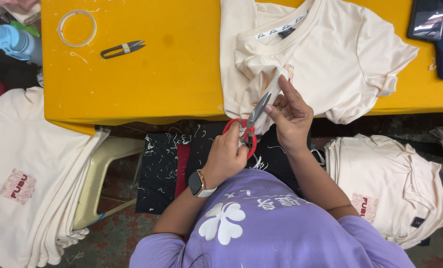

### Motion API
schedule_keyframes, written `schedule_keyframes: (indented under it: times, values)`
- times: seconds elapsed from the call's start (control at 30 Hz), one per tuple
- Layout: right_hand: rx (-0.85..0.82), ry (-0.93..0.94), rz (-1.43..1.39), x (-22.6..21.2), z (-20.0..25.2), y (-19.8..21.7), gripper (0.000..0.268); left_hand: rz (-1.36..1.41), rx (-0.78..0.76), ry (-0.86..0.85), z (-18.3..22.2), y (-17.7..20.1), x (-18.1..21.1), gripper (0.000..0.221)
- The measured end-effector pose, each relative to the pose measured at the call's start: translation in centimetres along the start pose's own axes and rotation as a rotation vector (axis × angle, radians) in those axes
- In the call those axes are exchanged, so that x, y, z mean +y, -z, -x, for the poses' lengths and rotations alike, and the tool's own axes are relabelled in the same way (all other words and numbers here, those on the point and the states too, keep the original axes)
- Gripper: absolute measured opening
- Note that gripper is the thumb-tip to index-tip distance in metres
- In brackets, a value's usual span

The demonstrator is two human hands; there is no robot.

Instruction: Trimming loose threads and excess fabric from the collar area of t-shirts using scissors at a quality control station.

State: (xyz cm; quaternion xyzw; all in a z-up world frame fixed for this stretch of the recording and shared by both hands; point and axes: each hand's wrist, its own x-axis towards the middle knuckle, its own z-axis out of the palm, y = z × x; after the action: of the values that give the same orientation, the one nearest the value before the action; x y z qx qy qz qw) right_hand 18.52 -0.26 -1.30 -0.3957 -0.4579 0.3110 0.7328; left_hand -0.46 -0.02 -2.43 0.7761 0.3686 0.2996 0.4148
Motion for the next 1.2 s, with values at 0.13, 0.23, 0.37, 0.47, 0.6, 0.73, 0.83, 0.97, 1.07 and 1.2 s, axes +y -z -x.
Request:
schedule_keyframes:
  times: [0.13, 0.23, 0.37, 0.47, 0.6, 0.73, 0.83, 0.97, 1.07, 1.2]
  values:
    - [0.002, 0.005, 0.008, 0.3, 0.2, 0.3, 0.067, -0.039, 0.014, -0.002, -0.5, 0.6, 1.2, 0.046]
    - [0.004, 0.010, 0.015, 0.0, 0.3, 0.2, 0.067, -0.024, 0.002, 0.007, -0.7, 0.4, 1.4, 0.044]
    - [0.003, -0.005, 0.018, 0.0, 0.3, 0.4, 0.068, 0.149, -0.046, 0.092, -0.9, 0.8, 2.5, 0.038]
    - [0.008, -0.045, -0.036, 0.2, 0.6, 0.5, 0.069, 0.219, -0.049, 0.129, -1.5, 2.0, 4.0, 0.038]
    - [0.022, -0.061, -0.076, -0.3, 0.4, 0.2, 0.069, 0.170, 0.024, 0.185, -2.0, 5.9, 2.9, 0.040]
    - [0.037, -0.114, -0.113, -0.3, 0.6, 0.9, 0.070, -0.232, 0.276, 0.320, -2.8, 12.1, 0.3, 0.036]
    - [0.036, -0.164, -0.160, 0.3, 0.6, 1.9, 0.068, -0.627, 0.363, 0.335, -3.2, 15.6, -2.3, 0.026]
    - [0.024, -0.252, -0.167, -1.8, -2.1, 2.6, 0.071, -1.127, 0.384, 0.279, -3.9, 17.9, -8.7, 0.030]
    - [-0.093, -0.107, 0.449, -3.7, -4.5, 9.5, 0.058, -1.110, 0.468, -0.026, -5.3, 15.6, -1.5, 0.033]
    - [0.169, -0.275, 0.968, -8.8, -4.0, 16.2, 0.025, -0.491, -0.076, -0.261, -7.3, 8.5, 3.6, 0.030]
